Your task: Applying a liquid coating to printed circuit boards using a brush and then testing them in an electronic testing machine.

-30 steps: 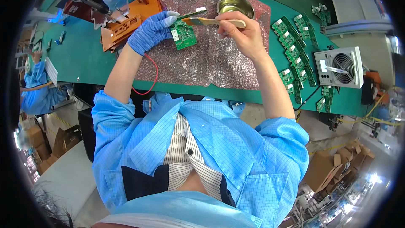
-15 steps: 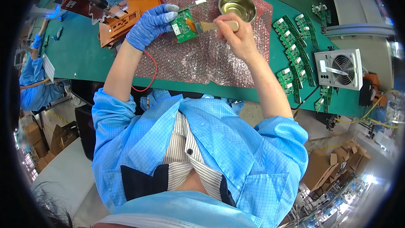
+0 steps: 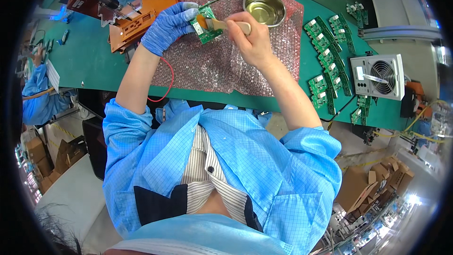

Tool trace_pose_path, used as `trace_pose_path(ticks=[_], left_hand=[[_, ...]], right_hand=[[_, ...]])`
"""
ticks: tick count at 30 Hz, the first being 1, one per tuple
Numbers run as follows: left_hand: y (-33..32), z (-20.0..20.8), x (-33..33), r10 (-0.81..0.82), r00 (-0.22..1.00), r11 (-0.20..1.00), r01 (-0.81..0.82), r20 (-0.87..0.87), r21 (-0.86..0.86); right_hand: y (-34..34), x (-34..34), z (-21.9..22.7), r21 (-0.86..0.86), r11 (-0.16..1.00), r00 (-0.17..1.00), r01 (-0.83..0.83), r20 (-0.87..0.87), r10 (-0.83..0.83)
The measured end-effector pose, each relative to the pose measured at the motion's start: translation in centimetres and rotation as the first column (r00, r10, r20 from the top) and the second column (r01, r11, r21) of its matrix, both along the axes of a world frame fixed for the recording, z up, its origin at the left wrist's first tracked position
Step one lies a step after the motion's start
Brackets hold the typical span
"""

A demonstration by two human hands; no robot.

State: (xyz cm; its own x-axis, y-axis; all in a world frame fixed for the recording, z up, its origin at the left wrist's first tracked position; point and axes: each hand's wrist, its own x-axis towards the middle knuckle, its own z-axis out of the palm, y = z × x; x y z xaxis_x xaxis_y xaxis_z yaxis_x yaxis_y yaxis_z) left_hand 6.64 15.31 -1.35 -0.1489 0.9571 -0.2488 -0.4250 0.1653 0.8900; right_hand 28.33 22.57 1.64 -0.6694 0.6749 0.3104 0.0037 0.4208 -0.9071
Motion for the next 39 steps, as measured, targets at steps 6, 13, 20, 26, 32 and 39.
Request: trace_pose_path(ticks=[6, 13, 20, 26, 32, 39], left_hand=[[-0.6, -0.1, 0.0, 0.058, 0.998, 0.998, -0.058, -0.016, -0.019], [-0.1, -0.1, 0.0, 0.064, 0.998, 0.998, -0.064, 0.024, -0.006], [-0.2, -0.5, -0.6, 0.110, 0.973, 0.992, -0.121, 0.202, 0.046], [0.0, -0.7, 0.7, 0.242, 0.932, 0.956, -0.276, 0.269, 0.095], [0.7, -0.7, 1.2, 0.273, 0.921, 0.936, -0.321, 0.278, 0.145], [1.3, 0.0, 1.4, 0.345, 0.891, 0.911, -0.394, 0.296, 0.124]], right_hand=[[0.1, 2.6, 0.4, -0.216, 0.976, 0.994, 0.022, 0.113, 0.003], [0.6, 1.6, -0.9, -0.209, 0.978, 0.998, 0.020, -0.055, -0.032], [-0.1, 2.0, -1.8, -0.247, 0.965, 0.991, 0.092, -0.073, -0.113], [-0.9, 0.7, -1.9, -0.225, 0.963, 0.978, 0.148, -0.114, -0.177], [-0.6, 0.1, -1.2, -0.306, 0.909, 0.913, 0.281, -0.206, -0.352], [-1.6, -0.1, -1.0, -0.269, 0.936, 0.951, 0.228, -0.143, -0.273]])
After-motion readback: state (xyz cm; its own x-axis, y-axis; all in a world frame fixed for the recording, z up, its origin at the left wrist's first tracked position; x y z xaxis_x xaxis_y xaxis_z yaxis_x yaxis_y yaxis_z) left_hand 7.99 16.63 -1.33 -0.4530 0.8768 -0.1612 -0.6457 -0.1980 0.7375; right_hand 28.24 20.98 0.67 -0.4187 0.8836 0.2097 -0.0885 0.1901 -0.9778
